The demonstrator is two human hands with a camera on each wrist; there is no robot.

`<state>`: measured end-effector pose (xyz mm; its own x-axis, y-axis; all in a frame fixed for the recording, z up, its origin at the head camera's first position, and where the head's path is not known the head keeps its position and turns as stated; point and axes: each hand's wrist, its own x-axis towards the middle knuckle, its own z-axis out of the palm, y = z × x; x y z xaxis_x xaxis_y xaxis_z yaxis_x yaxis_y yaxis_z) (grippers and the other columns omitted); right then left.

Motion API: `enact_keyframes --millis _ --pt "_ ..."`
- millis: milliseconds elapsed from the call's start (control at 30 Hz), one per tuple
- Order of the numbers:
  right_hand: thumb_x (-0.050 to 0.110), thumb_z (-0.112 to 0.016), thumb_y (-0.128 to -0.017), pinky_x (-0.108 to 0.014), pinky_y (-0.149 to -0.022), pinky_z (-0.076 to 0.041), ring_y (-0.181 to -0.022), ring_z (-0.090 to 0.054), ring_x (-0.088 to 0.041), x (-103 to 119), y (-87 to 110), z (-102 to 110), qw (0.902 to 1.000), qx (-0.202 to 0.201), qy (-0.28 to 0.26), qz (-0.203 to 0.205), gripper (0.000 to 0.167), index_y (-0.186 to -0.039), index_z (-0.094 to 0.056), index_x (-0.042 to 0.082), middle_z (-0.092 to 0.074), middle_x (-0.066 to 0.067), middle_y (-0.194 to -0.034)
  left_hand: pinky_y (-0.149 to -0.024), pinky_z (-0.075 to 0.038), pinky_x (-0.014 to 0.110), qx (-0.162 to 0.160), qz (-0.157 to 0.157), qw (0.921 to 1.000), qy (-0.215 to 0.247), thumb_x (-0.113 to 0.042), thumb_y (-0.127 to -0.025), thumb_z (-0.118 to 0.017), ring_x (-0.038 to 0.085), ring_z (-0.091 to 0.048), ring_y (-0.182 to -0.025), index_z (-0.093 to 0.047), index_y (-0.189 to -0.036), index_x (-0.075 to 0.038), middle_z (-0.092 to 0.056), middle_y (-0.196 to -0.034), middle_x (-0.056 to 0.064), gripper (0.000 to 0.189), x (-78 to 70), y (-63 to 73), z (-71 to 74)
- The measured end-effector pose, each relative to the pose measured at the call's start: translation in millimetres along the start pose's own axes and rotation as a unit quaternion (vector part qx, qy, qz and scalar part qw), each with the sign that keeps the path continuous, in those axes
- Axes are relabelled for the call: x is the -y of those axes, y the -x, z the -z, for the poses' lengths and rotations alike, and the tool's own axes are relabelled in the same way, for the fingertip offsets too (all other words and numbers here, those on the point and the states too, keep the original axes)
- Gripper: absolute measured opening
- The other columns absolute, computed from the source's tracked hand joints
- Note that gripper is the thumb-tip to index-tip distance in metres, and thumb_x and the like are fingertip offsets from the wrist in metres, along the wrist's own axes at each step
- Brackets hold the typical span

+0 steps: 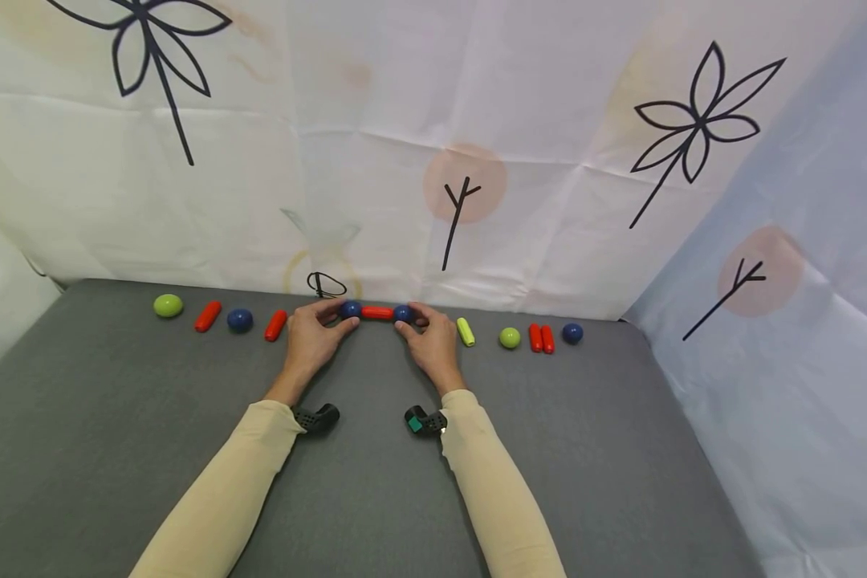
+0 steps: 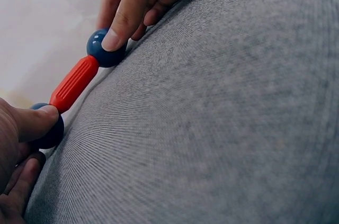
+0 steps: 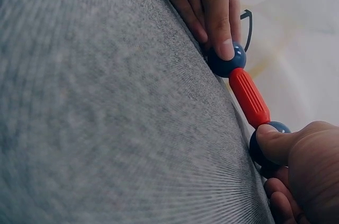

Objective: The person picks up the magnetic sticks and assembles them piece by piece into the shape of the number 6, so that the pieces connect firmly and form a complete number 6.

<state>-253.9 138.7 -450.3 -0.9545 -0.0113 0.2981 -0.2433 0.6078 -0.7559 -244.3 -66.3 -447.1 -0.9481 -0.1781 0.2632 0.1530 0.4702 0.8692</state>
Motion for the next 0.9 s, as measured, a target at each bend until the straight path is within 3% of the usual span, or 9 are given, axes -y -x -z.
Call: enact_keyframes --millis 600,900 --pt "0.019 -0.08 -0.09 -0.041 -0.087 -0.054 -0.099 -0.067 -0.028 -0.8 0.1 -1.7 1.0 -0.002 0.0 0.009 0.042 -0.129 -0.07 0.006 -0.071 -0.016 -0.112 -0.093 -0.053 0.044 0.009 -0.005 0.9999 -0.004 -0.017 -0.087 -0.084 0.034 -0.068 -0.108 -0.072 -0.127 -0.004 -0.068 -0.126 0.018 0.044 -0.5 -0.7 2.7" --pt "0.018 -0.08 -0.091 -0.04 -0.088 -0.054 -0.1 -0.067 -0.028 -1.3 0.2 -0.6 0.9999 -0.001 0.004 0.011 0.042 -0.129 -0.07 0.006 -0.071 -0.016 -0.113 -0.094 -0.053 0.045 0.031 -0.021 0.9992 0.01 -0.018 -0.089 -0.082 0.033 -0.067 -0.109 -0.069 -0.129 -0.001 -0.071 -0.119 0.019 0.045 -7.7 1.1 14.0"
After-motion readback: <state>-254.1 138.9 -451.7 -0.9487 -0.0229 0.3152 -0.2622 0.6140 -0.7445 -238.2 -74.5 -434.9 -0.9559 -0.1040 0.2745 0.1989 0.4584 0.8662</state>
